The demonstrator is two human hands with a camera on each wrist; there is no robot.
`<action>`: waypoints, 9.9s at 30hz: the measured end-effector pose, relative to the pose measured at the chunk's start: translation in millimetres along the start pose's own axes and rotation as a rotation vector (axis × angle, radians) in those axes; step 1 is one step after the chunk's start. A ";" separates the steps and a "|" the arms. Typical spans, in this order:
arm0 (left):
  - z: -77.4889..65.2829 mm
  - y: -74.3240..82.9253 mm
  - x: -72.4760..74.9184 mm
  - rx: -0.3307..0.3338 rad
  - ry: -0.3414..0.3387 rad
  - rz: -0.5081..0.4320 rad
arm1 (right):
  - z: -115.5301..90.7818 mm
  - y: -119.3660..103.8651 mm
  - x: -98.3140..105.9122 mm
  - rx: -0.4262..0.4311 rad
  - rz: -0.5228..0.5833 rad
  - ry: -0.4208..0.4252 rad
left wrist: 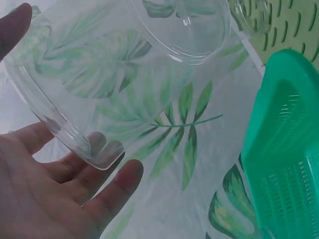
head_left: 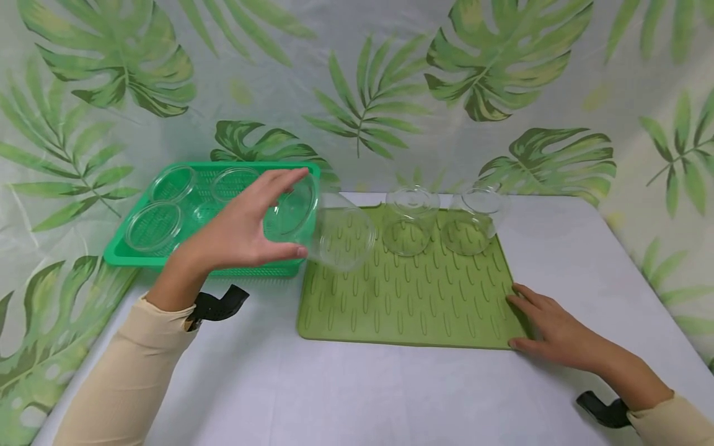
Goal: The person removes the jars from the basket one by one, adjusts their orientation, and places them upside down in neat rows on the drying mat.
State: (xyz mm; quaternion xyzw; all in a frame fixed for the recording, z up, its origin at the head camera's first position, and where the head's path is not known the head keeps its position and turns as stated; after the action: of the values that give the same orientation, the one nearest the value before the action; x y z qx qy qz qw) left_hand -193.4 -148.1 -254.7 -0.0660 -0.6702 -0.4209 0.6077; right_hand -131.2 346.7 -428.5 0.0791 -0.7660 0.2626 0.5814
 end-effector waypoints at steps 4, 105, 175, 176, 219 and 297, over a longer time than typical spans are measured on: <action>8.8 2.9 3.2 0.049 -0.018 0.037 | -0.5 0.8 -0.2 -0.010 0.010 -0.017; 138.9 -27.3 -59.0 0.537 -0.378 0.156 | 5.7 0.5 5.1 -0.056 0.063 -0.085; -99.1 -161.7 36.9 0.684 -0.276 0.259 | 4.0 1.6 5.7 -0.042 0.052 -0.068; -99.8 -162.9 36.7 0.686 -0.275 0.255 | 4.0 1.8 5.7 -0.041 0.051 -0.067; -113.0 -179.4 47.5 0.755 -0.078 0.171 | 3.2 3.4 4.5 -0.040 0.068 -0.060; -23.2 37.6 -92.7 0.126 0.066 -0.189 | 0.6 -4.2 20.3 -0.077 0.047 -0.156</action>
State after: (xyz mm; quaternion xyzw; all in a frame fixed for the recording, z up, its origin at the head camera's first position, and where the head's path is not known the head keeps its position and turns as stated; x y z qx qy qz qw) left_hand -129.8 -99.9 -319.3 0.0497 -0.6781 -0.4355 0.5900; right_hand -136.2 346.6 -408.4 0.0590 -0.8201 0.2395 0.5164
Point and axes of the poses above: each hand's wrist, its own z-axis towards the middle knuckle, its own x-axis out of the back of the hand, y = z × x, the point moved 2 cm from there along z, towards the middle knuckle, and after that the axes turned 11 degrees about -y, right-handed, at the moved point
